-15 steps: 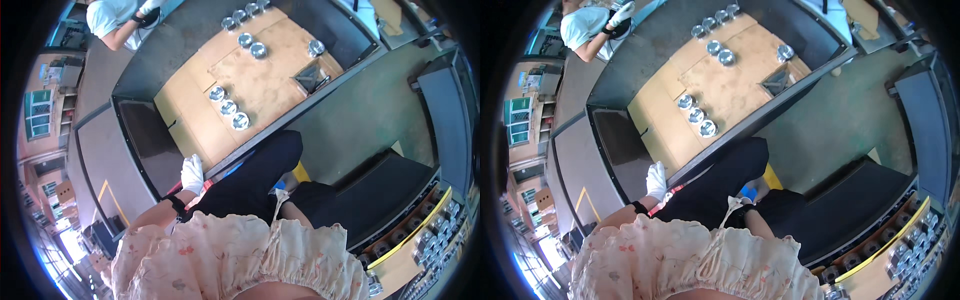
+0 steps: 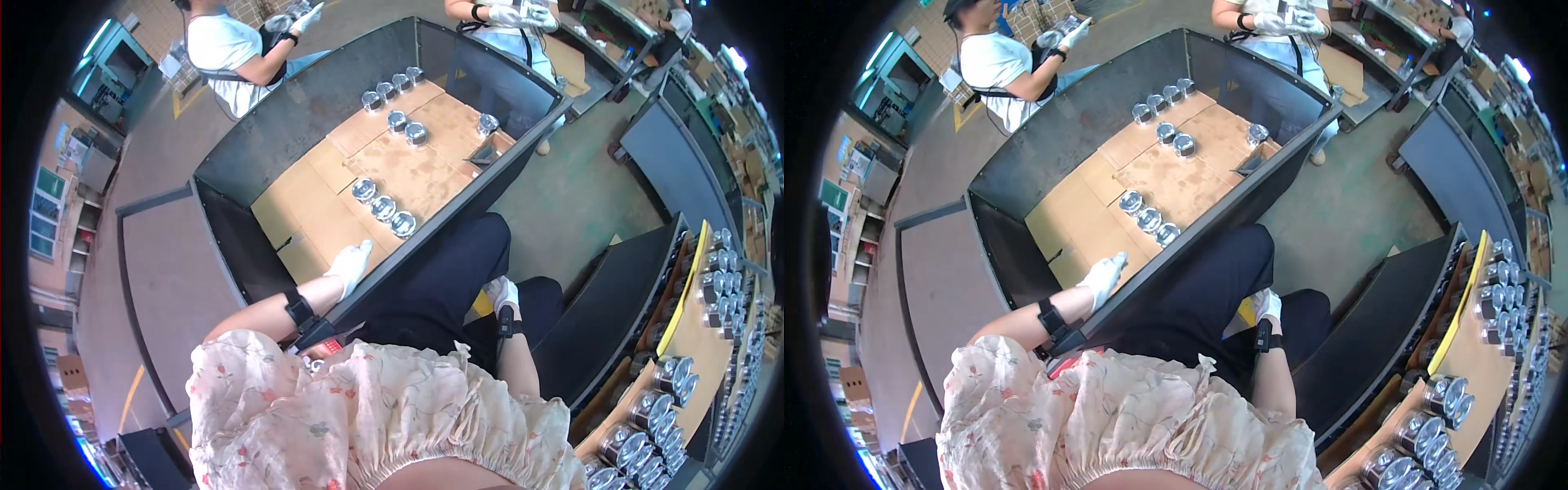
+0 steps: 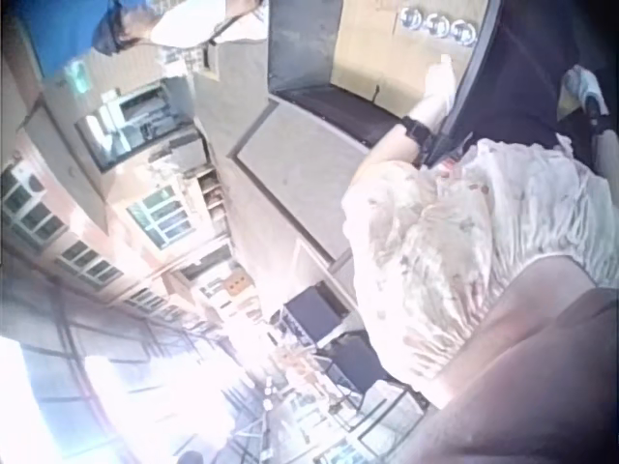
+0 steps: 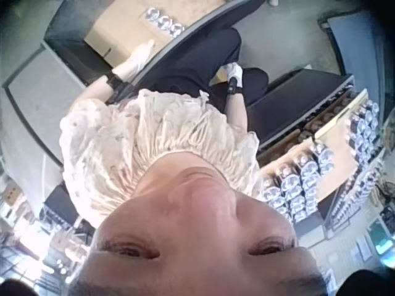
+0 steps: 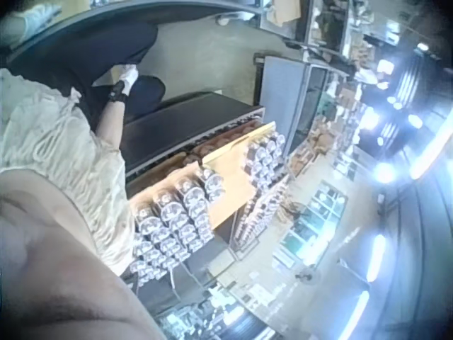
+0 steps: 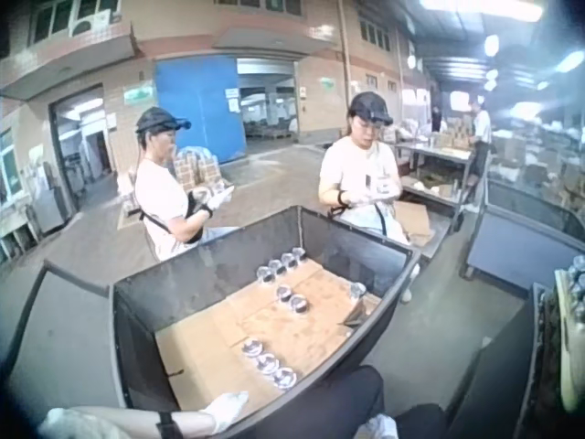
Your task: Organizing metal piston components from a bin onto a workspace.
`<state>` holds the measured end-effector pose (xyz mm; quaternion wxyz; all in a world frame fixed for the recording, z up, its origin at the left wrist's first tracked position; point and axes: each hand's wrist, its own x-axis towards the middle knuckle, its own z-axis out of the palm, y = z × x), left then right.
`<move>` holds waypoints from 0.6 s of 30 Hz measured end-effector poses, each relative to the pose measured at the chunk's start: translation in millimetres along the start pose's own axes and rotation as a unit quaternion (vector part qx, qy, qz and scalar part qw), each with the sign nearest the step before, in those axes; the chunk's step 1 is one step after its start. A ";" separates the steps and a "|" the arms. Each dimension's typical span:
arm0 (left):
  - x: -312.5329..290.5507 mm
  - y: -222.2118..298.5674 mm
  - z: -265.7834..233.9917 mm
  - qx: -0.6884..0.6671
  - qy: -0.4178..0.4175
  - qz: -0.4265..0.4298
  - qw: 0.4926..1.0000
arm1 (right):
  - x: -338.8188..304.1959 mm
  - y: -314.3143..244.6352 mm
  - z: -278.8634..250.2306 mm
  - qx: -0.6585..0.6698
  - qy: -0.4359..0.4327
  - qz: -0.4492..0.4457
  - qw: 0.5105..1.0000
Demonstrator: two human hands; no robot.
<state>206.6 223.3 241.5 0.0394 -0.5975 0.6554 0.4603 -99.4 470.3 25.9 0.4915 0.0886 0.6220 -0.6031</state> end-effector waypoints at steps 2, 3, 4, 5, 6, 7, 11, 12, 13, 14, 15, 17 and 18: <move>-26.5 33.4 -21.9 -0.015 -0.020 0.063 0.998 | -30.4 -26.9 13.9 0.153 0.134 -0.013 0.979; -34.1 49.9 -28.8 -0.012 -0.020 0.096 0.995 | -17.5 -23.0 -17.9 0.163 0.025 -0.080 0.983; -39.9 48.1 -37.6 -0.017 -0.019 0.098 0.995 | -27.4 -36.7 -2.9 0.158 0.023 -0.084 0.984; -47.5 37.6 -47.1 -0.058 -0.016 0.100 0.993 | -52.6 -61.5 30.9 0.134 0.090 -0.125 0.979; -55.6 35.4 -54.7 -0.095 -0.019 0.108 0.989 | -69.3 -80.6 48.5 0.114 0.163 -0.168 0.966; -67.1 45.9 -62.3 -0.115 -0.051 0.081 0.989 | -65.7 -90.6 38.1 0.090 0.121 -0.208 0.966; -106.3 55.6 -92.6 -0.171 -0.155 0.071 0.970 | -147.4 -194.3 100.3 0.021 0.016 -0.268 0.963; -119.9 67.3 -102.5 -0.182 -0.178 0.073 0.964 | -165.1 -219.3 107.6 0.012 -0.024 -0.285 0.958; -128.6 75.6 -110.7 -0.253 -0.208 0.067 0.943 | -178.4 -238.5 115.2 0.007 -0.052 -0.324 0.945; -129.2 76.0 -123.3 -0.149 -0.224 0.226 0.936 | -193.0 -258.4 123.0 -0.013 -0.081 -0.341 0.936; -137.4 93.2 -133.7 -0.232 -0.247 0.174 0.925 | -202.4 -274.2 132.0 -0.035 -0.102 -0.360 0.927; -136.1 140.4 -154.1 -0.332 -0.278 0.039 0.901 | -214.8 -306.0 142.3 -0.046 -0.116 -0.371 0.920; -130.0 152.0 -163.3 -0.358 -0.262 -0.057 0.894 | -207.1 -310.7 155.6 -0.058 -0.138 -0.371 0.917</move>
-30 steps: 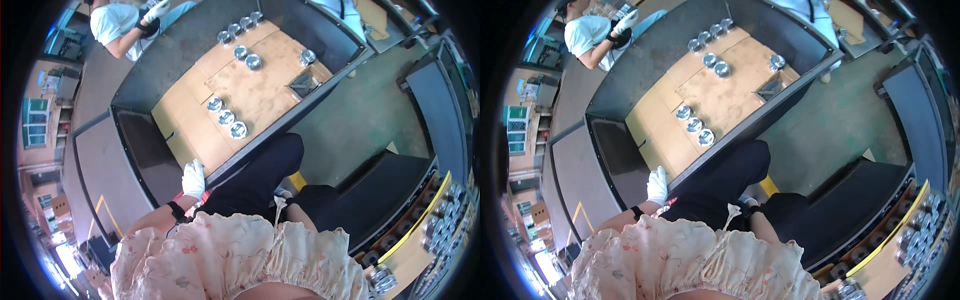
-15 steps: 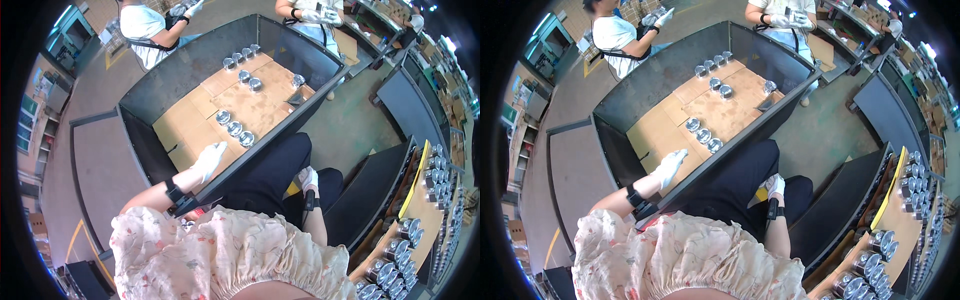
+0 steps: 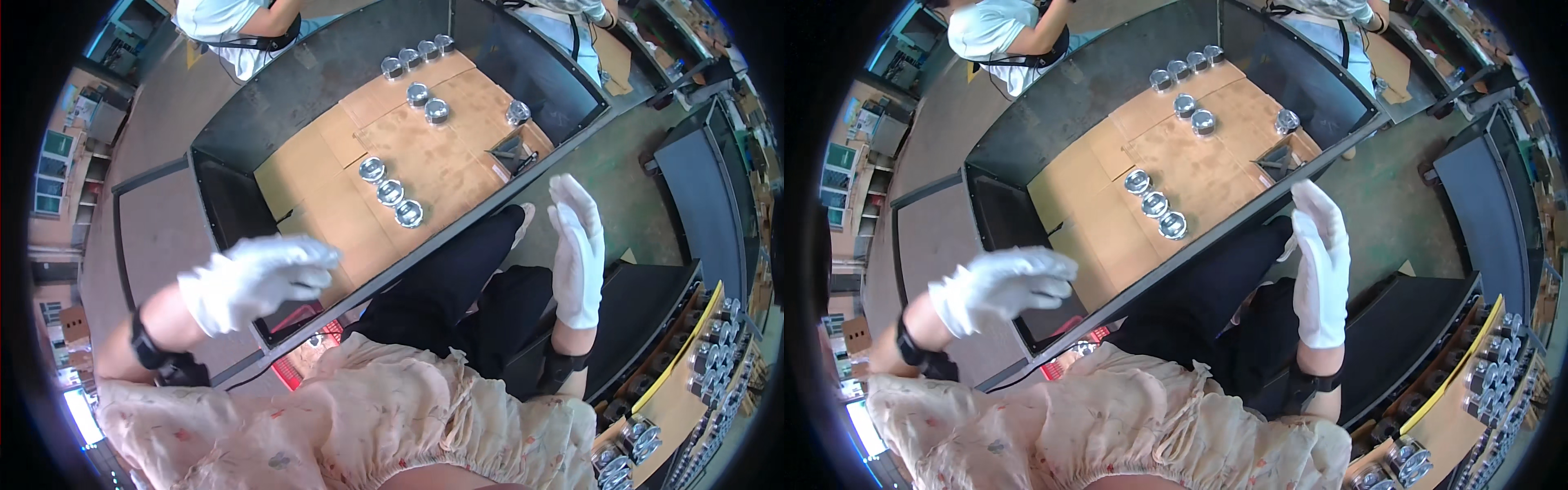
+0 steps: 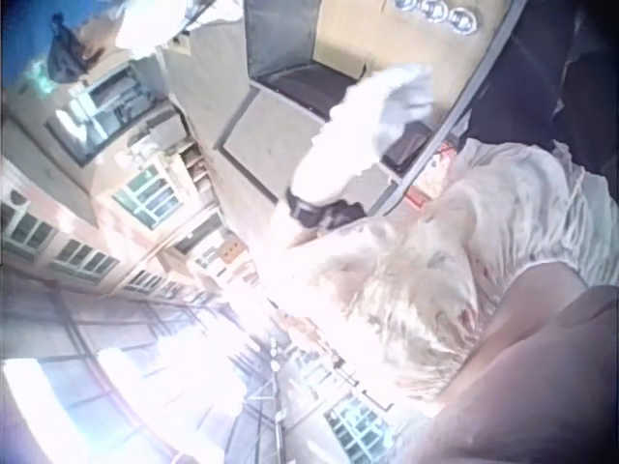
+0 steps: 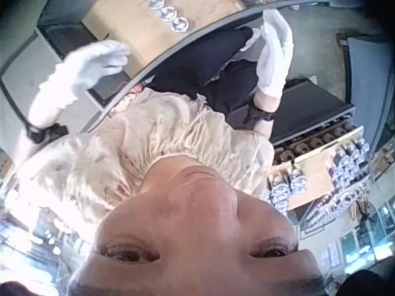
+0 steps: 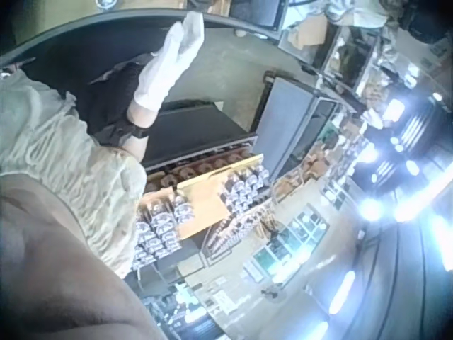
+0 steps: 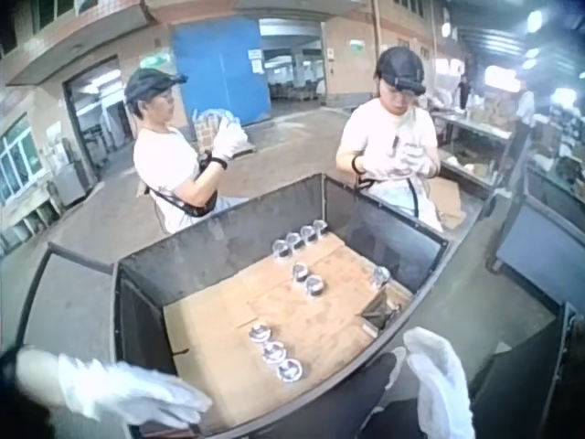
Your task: Organizing metal piston components from a bin onto a workspace.
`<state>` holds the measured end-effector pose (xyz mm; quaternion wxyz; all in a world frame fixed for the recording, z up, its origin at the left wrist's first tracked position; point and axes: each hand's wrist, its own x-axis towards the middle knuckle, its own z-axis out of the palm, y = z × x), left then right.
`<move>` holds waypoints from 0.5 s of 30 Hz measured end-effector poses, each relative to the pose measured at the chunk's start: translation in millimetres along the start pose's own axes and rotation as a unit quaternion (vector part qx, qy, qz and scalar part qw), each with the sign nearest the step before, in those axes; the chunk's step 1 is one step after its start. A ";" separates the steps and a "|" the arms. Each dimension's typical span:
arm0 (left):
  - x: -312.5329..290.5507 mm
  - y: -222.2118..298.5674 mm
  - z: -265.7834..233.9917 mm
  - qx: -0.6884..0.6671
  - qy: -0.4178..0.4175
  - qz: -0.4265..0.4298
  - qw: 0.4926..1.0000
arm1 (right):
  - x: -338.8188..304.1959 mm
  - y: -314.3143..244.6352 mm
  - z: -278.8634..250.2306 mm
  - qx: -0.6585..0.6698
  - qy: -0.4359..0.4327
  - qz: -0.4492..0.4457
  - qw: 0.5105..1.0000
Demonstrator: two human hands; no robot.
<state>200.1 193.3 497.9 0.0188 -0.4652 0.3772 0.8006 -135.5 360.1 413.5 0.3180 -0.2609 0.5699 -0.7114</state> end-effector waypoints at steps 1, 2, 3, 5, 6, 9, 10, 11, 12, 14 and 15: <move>6.7 21.5 1.3 0.037 0.015 0.009 0.999 | 14.0 5.4 4.4 -0.053 -0.004 -0.004 0.999; 18.2 44.0 3.9 0.070 0.042 0.029 0.996 | 30.8 10.5 6.5 -0.101 -0.008 -0.010 0.995; 37.0 70.2 1.3 0.114 0.010 0.040 0.993 | 48.8 26.4 6.4 -0.145 0.003 -0.034 0.989; 79.0 114.9 -4.2 0.341 0.043 0.070 0.936 | 87.9 67.6 6.7 -0.293 0.034 -0.085 0.952; 111.9 130.8 -14.8 0.510 0.096 0.087 0.850 | 102.7 80.1 12.4 -0.386 0.047 -0.099 0.916; 243.0 168.4 -91.2 0.848 0.004 0.110 0.519 | 143.3 122.2 4.8 -0.504 0.077 -0.210 0.834; 283.4 177.1 -101.6 0.873 0.036 -0.005 0.487 | 151.6 129.7 4.6 -0.498 0.080 -0.211 0.837; 319.9 180.6 -101.0 0.864 0.101 -0.062 0.489 | 156.9 141.1 3.5 -0.539 0.083 -0.227 0.807; 357.9 190.1 -94.9 0.853 0.163 -0.111 0.484 | 161.7 144.1 -2.7 -0.583 0.094 -0.240 0.771; 424.4 186.6 -134.0 0.843 0.307 -0.031 0.440 | 162.2 161.8 -3.5 -0.571 0.074 -0.203 0.792; 456.5 185.8 -147.2 0.866 0.309 -0.043 0.391 | 157.5 170.9 -2.4 -0.614 0.067 -0.225 0.754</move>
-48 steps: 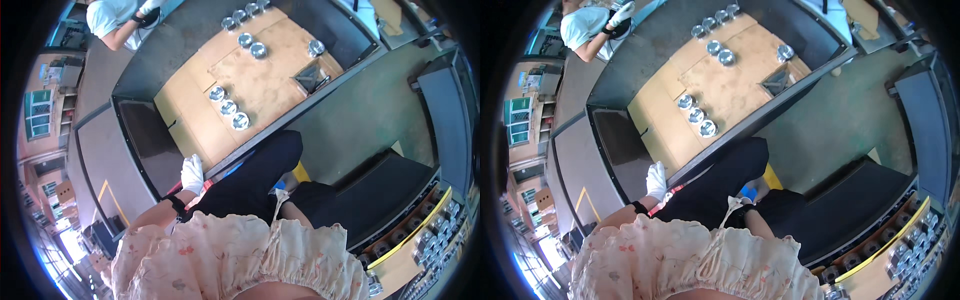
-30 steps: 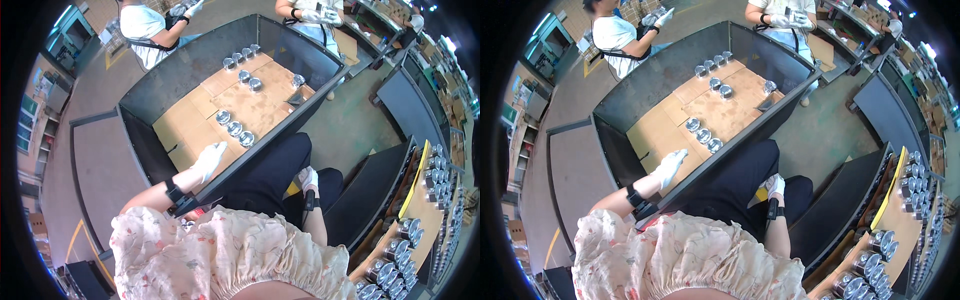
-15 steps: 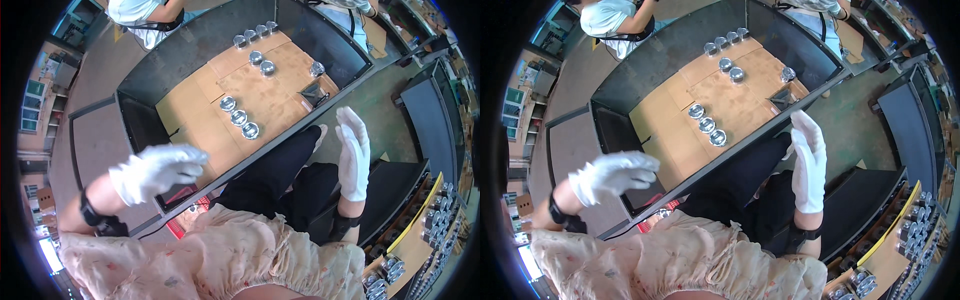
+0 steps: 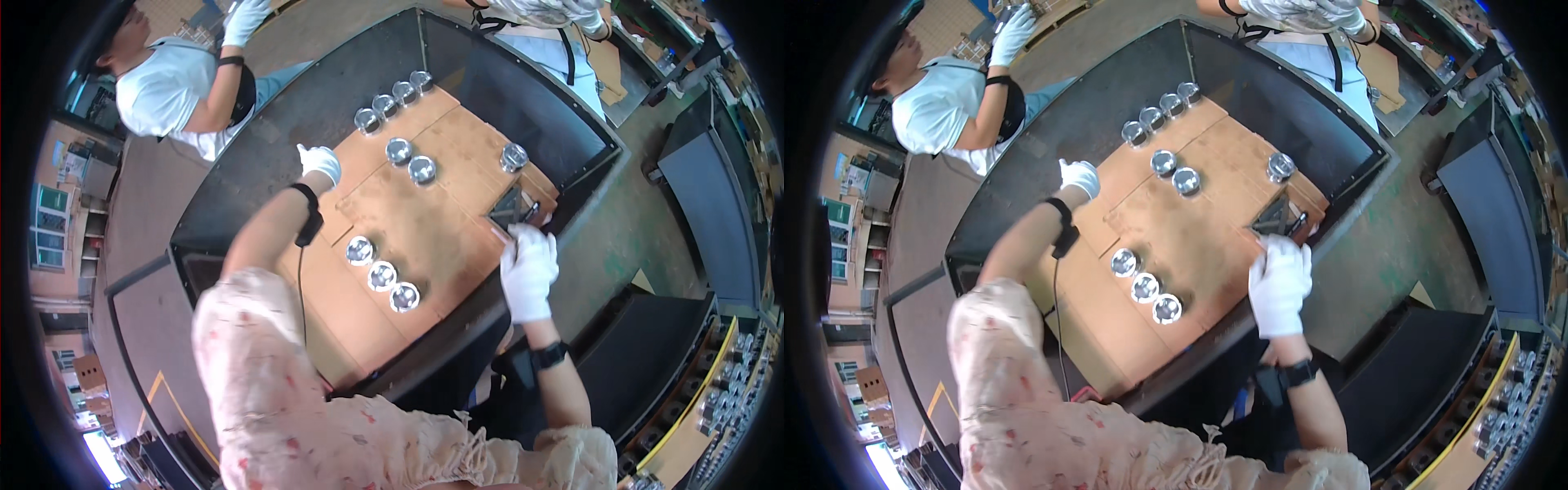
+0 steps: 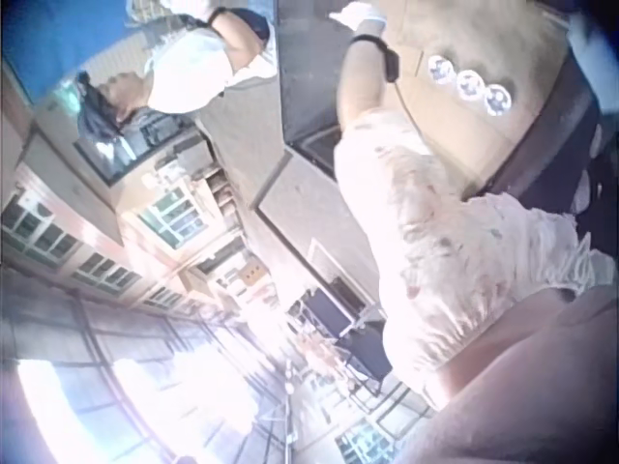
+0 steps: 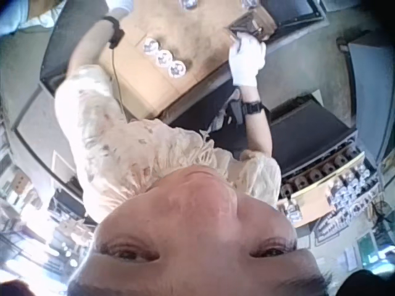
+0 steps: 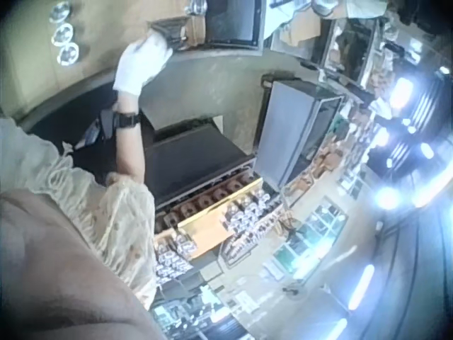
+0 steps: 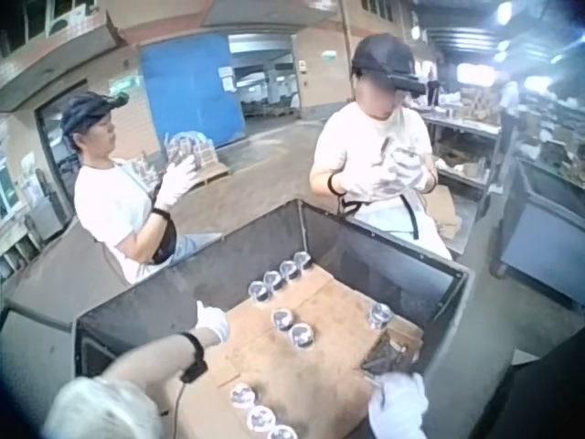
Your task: Organizing metal piston components from a bin onto a workspace.
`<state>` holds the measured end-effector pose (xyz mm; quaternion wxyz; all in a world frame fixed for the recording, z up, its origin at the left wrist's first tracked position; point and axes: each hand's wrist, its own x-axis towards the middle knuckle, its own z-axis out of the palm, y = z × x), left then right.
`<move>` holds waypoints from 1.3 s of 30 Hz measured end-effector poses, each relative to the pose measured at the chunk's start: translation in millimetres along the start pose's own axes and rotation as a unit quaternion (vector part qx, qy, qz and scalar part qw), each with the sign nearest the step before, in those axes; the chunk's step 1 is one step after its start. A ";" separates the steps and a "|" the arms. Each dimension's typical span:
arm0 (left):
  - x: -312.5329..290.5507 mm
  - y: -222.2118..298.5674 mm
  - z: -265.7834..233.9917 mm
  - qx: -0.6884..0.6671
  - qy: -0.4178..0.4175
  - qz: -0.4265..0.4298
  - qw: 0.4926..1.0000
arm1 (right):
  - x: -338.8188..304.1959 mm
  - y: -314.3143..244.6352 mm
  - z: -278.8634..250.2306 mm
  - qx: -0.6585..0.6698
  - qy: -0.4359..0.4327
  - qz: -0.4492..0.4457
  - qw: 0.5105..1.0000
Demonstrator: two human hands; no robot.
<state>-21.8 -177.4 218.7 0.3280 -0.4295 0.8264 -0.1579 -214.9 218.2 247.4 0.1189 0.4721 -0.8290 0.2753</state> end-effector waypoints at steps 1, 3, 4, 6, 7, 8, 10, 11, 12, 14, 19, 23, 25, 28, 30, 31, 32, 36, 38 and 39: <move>27.4 9.1 23.3 0.003 0.034 -0.025 0.999 | -1.5 -7.2 -4.5 -0.032 -0.055 -0.011 0.998; 75.9 28.6 62.6 -0.047 0.048 -0.050 0.997 | 2.2 -11.2 2.0 0.025 -0.029 0.037 0.999; 93.0 33.8 90.7 -0.054 0.085 -0.057 0.993 | 5.3 -16.6 -1.8 0.032 -0.044 0.028 0.998; 129.2 67.1 98.0 -0.095 0.109 -0.014 0.989 | 8.3 -12.0 -3.7 0.017 -0.059 0.041 0.997; 144.1 75.2 104.6 -0.131 0.137 0.008 0.982 | 10.0 -12.4 -4.2 0.016 -0.073 0.045 0.996; 158.4 75.1 113.8 -0.157 0.188 -0.008 0.970 | 11.1 -13.8 -4.1 0.022 -0.088 0.042 0.995; 189.9 86.0 114.2 -0.250 0.243 -0.008 0.937 | 14.0 -13.6 -1.7 0.015 -0.121 0.052 0.991; 205.5 93.8 100.4 -0.283 0.226 -0.015 0.932 | 14.3 -14.2 -1.6 0.006 -0.133 0.057 0.990; 221.9 98.0 97.6 -0.339 0.251 -0.018 0.907 | 16.2 -16.2 -0.4 -0.006 -0.142 0.065 0.988; 261.2 115.4 89.3 -0.460 0.158 -0.020 0.873 | 17.7 -16.7 2.5 -0.032 -0.152 0.080 0.985; 320.6 23.5 149.7 -0.534 0.182 -0.107 0.819 | 16.9 -18.1 -5.1 0.034 -0.150 0.064 0.986; 292.7 157.7 109.9 -0.646 0.177 -0.206 0.713 | 15.4 -11.1 5.1 -0.056 -0.171 0.097 0.979; 277.6 122.0 123.4 -0.630 0.229 -0.248 0.699 | 17.3 -13.7 3.7 -0.042 -0.170 0.083 0.981; 252.0 88.9 152.1 -0.269 0.316 -0.054 0.908 | 16.4 -13.7 5.6 -0.028 -0.164 0.077 0.983; 229.2 61.8 186.1 -0.269 0.269 -0.070 0.922 | 17.7 -14.8 2.2 -0.005 -0.163 0.069 0.984; 216.3 50.9 200.3 -0.283 0.224 -0.077 0.929 | 18.0 -14.7 1.0 0.006 -0.167 0.066 0.984; 200.7 75.7 193.9 -0.237 0.176 -0.063 0.953 | 18.2 -13.7 2.3 -0.011 -0.168 0.072 0.983; 119.4 119.2 179.1 -0.199 0.082 -0.042 0.976 | 17.9 -16.0 0.2 -0.020 -0.157 0.072 0.985; 99.6 137.1 132.6 -0.285 0.065 -0.067 0.954 | 16.9 -15.0 -1.8 -0.016 -0.145 0.064 0.987; 93.6 139.0 117.9 -0.333 0.094 -0.071 0.936 | 15.4 -13.6 -1.4 -0.011 -0.136 0.059 0.989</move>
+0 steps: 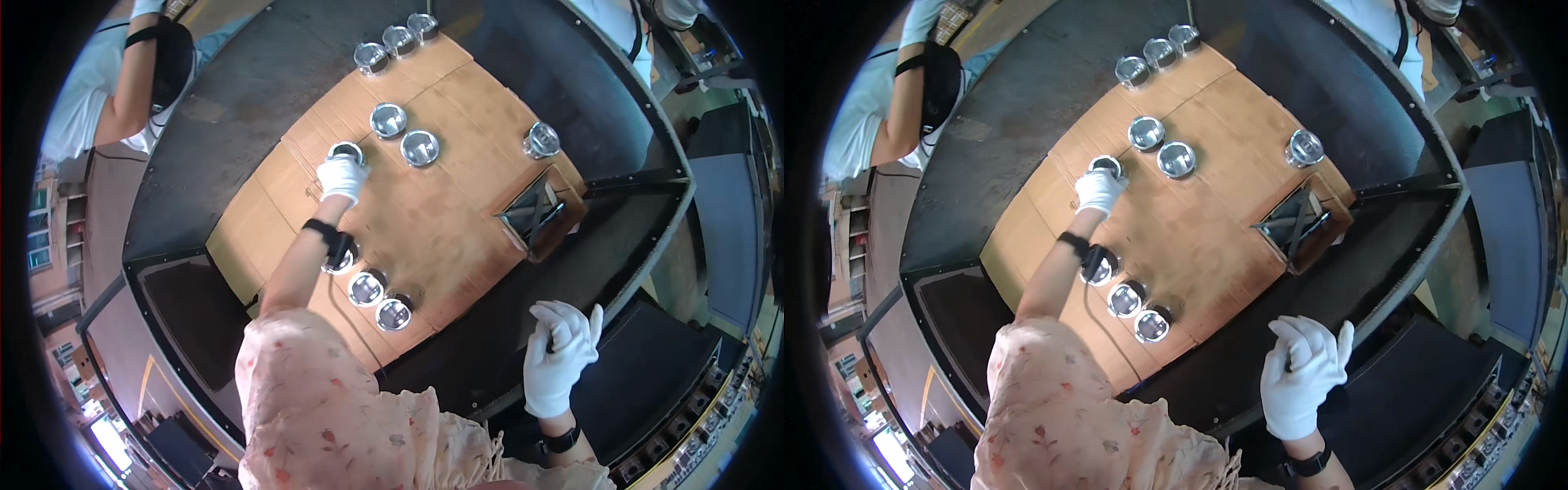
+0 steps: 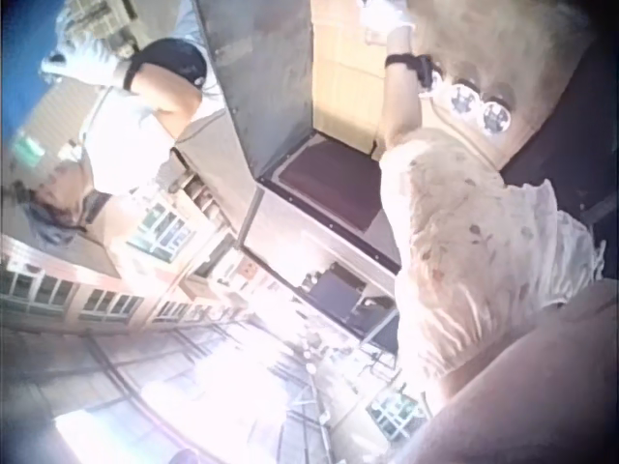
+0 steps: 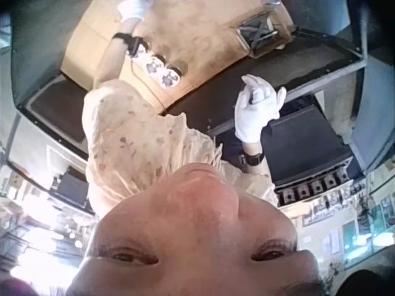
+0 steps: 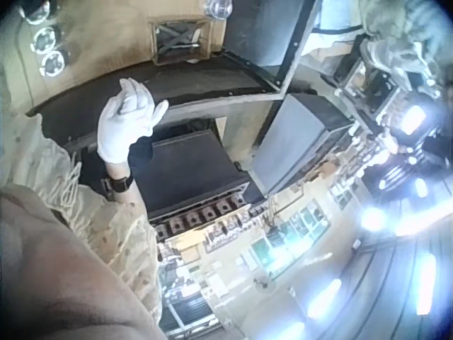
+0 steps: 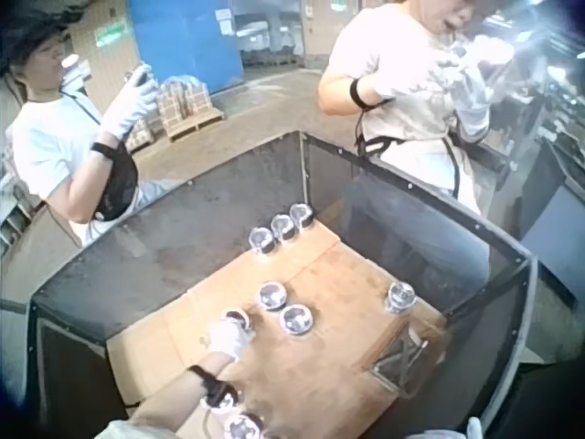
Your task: Organizing metal piston components from a bin onto a workspace.
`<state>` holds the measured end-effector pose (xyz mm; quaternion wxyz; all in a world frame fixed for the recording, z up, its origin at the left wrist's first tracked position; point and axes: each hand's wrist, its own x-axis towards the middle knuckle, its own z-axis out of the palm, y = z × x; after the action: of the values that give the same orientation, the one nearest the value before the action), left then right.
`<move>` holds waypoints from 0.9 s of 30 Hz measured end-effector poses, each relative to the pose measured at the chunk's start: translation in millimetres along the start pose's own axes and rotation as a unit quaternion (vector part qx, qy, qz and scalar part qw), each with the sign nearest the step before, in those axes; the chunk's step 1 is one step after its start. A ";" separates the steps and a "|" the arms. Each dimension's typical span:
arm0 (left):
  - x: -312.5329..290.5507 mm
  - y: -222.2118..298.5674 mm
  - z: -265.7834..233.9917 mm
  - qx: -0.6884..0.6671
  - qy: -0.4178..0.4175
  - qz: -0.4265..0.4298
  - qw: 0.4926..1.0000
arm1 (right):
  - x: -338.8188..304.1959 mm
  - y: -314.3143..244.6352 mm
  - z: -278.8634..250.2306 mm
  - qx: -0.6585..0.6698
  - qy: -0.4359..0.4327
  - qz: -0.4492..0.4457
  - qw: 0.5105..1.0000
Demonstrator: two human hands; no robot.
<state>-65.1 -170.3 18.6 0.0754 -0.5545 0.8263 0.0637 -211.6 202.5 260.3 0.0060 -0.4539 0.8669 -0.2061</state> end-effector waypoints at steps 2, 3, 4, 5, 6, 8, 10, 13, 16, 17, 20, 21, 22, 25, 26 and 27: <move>7.0 -15.6 16.2 0.023 0.047 -0.037 0.998 | -0.7 -2.2 0.2 0.018 0.015 -0.029 0.999; 10.8 -29.8 21.9 0.036 0.056 -0.063 0.996 | -2.6 -3.6 2.5 0.032 0.024 -0.038 0.998; 15.1 -25.6 24.0 0.041 0.058 -0.077 0.995 | -3.7 -2.3 4.8 0.034 0.032 -0.038 0.998; -1.5 10.7 5.2 -0.045 0.048 -0.071 0.995 | -4.8 5.4 4.5 0.018 0.038 -0.018 0.999; -19.0 11.4 -7.1 -0.047 0.057 -0.066 0.995 | -6.1 5.3 3.2 0.029 0.055 -0.021 0.998; -48.3 -10.9 -24.8 -0.065 0.024 -0.068 0.995 | -7.1 2.9 3.2 0.031 0.067 -0.027 0.997; -79.2 -81.2 -10.8 -0.032 -0.010 0.078 0.996 | -6.4 -7.9 0.5 0.049 0.076 -0.047 0.995; -181.7 -10.5 -107.3 -0.390 -0.077 0.050 0.916 | -13.3 12.5 -1.2 0.012 0.089 -0.025 0.996; -244.7 -3.6 -122.2 -0.854 -0.208 0.070 0.472 | -21.9 8.6 1.2 -0.010 0.090 -0.055 0.994; -271.9 13.7 -150.3 -0.874 -0.195 0.101 0.433 | -26.0 14.7 3.0 -0.009 0.099 -0.068 0.993; -323.4 28.7 -200.6 -0.906 -0.306 0.112 0.271 | -46.8 17.7 -6.4 0.068 0.118 -0.120 0.983; -324.3 24.1 -191.6 -0.905 -0.305 0.122 0.269 | -61.6 14.1 -13.2 0.180 0.102 -0.065 0.976; -318.0 15.9 -169.4 -0.906 -0.418 0.031 0.059 | -78.0 3.5 -25.1 0.290 0.081 -0.010 0.954; -355.0 45.5 -205.6 -0.894 -0.440 0.024 0.081 | -127.9 -7.1 -68.4 0.452 0.010 0.042 0.891; -376.0 60.5 -235.3 -0.885 -0.329 0.123 0.306 | -145.6 -15.9 -93.6 0.494 0.004 0.053 0.868; -390.1 68.6 -252.4 -0.861 -0.326 0.100 0.377 | -161.9 -23.4 -111.6 0.598 -0.037 0.068 0.798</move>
<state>3.6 161.6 343.7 -0.1860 -0.1705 0.2871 0.9241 -120.0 357.8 342.3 0.3227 -0.3073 0.5986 -0.6657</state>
